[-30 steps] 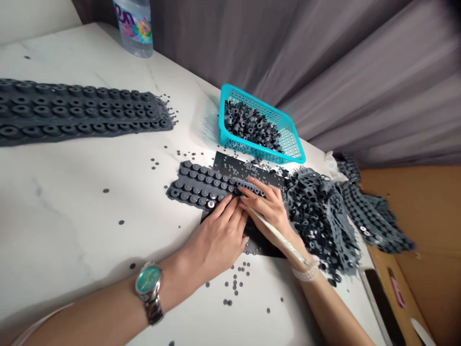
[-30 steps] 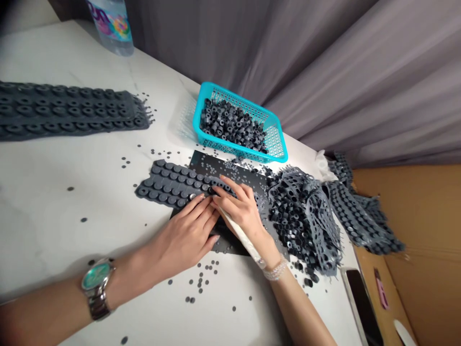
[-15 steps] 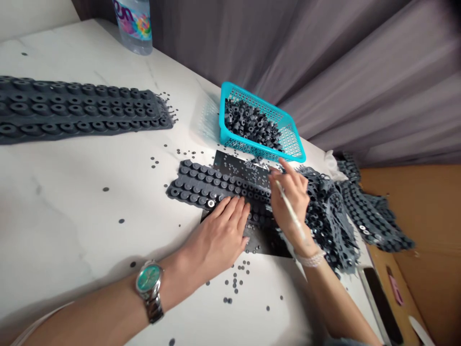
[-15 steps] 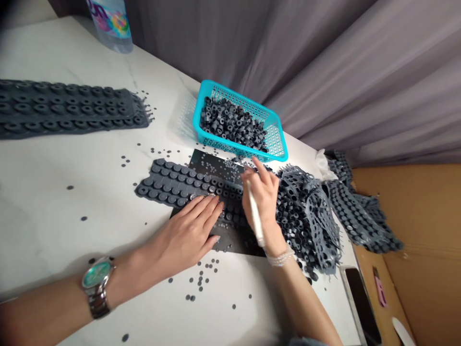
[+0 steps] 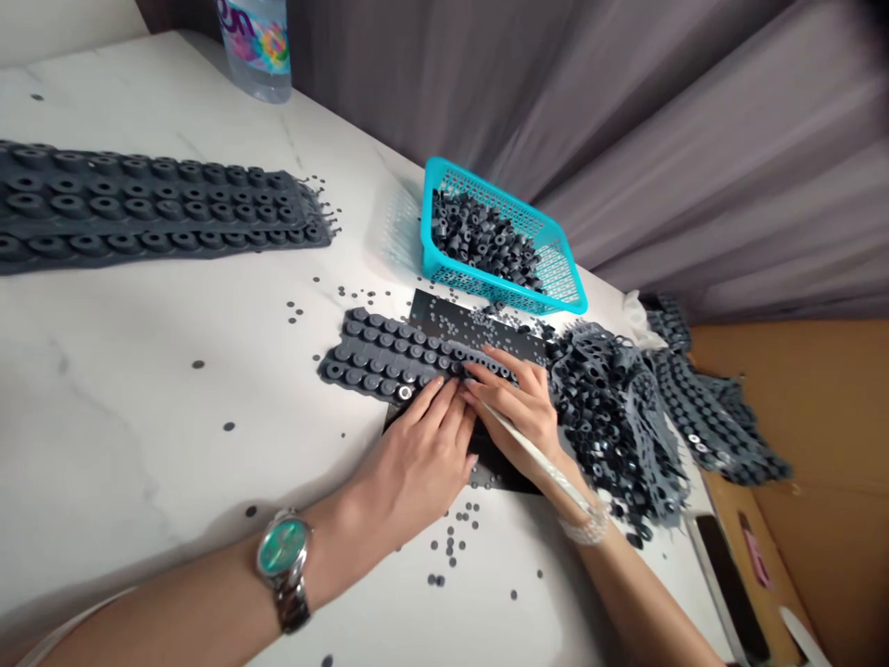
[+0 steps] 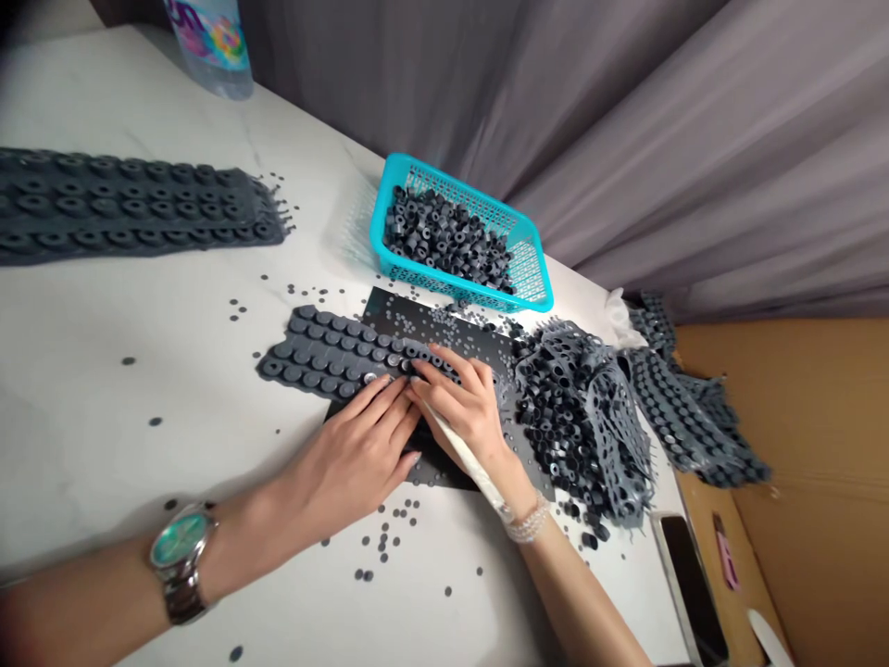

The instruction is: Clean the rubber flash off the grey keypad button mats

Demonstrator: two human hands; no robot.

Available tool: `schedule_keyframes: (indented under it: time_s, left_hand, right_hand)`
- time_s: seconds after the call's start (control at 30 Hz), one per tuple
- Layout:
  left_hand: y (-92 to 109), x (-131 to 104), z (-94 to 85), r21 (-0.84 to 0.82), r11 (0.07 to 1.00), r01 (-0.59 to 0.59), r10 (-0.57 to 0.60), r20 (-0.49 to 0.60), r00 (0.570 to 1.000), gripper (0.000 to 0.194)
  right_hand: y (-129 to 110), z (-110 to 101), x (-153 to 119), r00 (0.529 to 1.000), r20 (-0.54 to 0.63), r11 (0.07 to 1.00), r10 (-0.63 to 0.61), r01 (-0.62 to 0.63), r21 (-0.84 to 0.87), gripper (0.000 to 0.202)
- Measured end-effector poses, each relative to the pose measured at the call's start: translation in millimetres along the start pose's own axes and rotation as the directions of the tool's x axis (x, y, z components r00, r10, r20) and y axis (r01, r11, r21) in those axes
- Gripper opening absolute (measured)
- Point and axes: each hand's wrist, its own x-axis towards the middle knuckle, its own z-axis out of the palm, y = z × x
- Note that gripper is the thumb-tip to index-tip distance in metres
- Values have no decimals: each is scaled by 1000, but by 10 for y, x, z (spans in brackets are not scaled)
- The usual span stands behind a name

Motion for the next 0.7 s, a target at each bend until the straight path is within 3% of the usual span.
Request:
schedule_keyframes:
  time_s: [0.37, 0.6, 0.7]
  left_hand:
    - [-6, -1, 18, -26, 1000, 4, -3, 18, 1000, 52]
    - [-5, 3, 0, -48, 999, 10, -8, 39, 999, 55]
    - [-13, 2, -21, -52, 999, 9, -6, 46, 999, 54]
  right_hand:
    - [87, -30, 24, 986, 126, 991, -113, 121, -64, 16]
    - [113, -41, 114, 953, 221, 971, -209, 229, -69, 22]
    - [126, -35, 68, 950, 200, 968, -239, 249, -27, 22]
